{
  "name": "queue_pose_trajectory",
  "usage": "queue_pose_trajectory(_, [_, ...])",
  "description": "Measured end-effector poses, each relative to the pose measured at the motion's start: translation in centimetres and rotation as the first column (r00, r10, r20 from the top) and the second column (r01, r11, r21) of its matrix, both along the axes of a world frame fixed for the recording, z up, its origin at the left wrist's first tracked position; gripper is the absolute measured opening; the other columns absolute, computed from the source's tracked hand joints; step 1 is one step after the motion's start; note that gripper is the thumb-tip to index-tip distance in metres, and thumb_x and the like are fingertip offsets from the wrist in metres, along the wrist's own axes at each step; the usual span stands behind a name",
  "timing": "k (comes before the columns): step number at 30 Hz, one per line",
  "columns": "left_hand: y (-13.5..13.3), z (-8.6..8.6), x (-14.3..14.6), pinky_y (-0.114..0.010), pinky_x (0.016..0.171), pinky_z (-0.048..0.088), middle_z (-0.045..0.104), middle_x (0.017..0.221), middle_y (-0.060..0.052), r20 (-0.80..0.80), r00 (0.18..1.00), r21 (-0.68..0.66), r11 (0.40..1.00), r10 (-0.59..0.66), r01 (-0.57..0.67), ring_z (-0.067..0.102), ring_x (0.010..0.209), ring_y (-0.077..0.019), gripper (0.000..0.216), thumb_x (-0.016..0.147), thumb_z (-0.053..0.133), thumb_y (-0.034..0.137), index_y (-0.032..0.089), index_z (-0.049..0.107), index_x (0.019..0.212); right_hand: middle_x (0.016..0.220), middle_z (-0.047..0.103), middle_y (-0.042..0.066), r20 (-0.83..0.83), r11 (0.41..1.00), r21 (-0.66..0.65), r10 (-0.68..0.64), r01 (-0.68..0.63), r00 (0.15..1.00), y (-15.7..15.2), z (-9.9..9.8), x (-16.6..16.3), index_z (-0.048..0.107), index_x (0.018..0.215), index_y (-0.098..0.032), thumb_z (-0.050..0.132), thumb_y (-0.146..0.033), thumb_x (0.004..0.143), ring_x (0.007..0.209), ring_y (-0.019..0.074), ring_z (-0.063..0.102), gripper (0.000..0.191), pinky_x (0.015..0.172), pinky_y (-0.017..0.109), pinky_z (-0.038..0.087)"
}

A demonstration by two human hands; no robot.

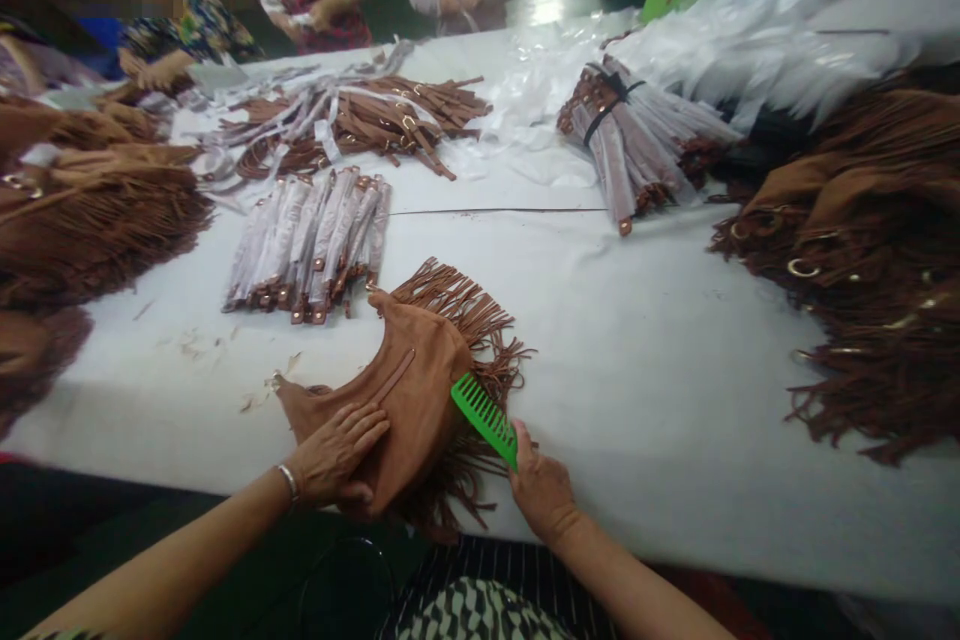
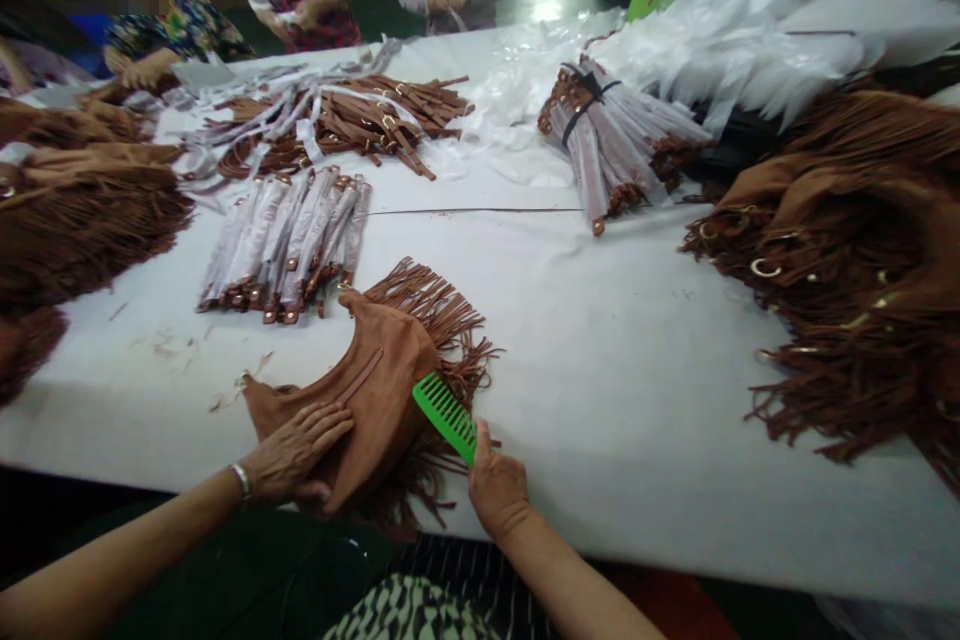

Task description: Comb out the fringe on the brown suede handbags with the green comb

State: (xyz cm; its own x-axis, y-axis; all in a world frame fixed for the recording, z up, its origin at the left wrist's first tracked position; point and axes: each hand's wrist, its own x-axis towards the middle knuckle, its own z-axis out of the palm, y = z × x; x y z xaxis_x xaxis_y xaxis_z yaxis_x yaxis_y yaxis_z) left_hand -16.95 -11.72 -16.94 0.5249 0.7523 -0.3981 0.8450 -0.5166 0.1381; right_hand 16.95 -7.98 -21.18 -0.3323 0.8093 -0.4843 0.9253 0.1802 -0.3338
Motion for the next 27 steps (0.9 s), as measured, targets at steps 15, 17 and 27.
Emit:
queue_pose_trajectory(15, [8.3,3.4,11.7,-0.031,0.069,0.043,0.066,0.078,-0.009,-0.153,0.897,-0.299,0.846,0.414,-0.441,0.062,0.074,-0.0213,0.047,0.092,0.021,0.038,0.015,0.061,0.082,0.049,0.044,-0.005,-0.458,0.683,-0.316,-0.718,0.659,0.524,7.6,0.5,16.1,0.045,0.070,-0.020,0.037,-0.049,0.079,0.036,0.0092,0.037,0.031,0.039,0.022,0.032])
queue_pose_trajectory(17, [11.1,5.3,13.5,-0.029,0.070,0.044,0.065,0.076,-0.008,-0.032,0.826,-0.345,0.769,0.562,-0.537,0.060,0.074,-0.0191,0.048,0.090,0.024,0.042,0.015,0.060,0.074,0.050,0.045,-0.005,-0.463,0.679,-0.333,-0.722,0.655,0.513,6.6,0.2,17.6,0.047,0.071,-0.020,0.038,-0.049,0.078,0.039,0.0102,0.039,0.031,0.040,0.023,0.033])
queue_pose_trajectory(27, [24.6,16.2,17.3,-0.028,0.063,0.048,0.066,0.073,-0.006,0.134,0.469,-0.609,0.446,0.873,-0.656,0.059,0.070,-0.0199,0.055,0.065,0.057,0.066,0.013,0.061,0.077,0.050,0.040,-0.006,-0.514,0.637,-0.461,-0.759,0.618,0.400,6.8,-0.3,21.0,0.052,0.078,-0.019,0.041,-0.049,0.075,0.045,0.0118,0.041,0.032,0.045,0.024,0.034])
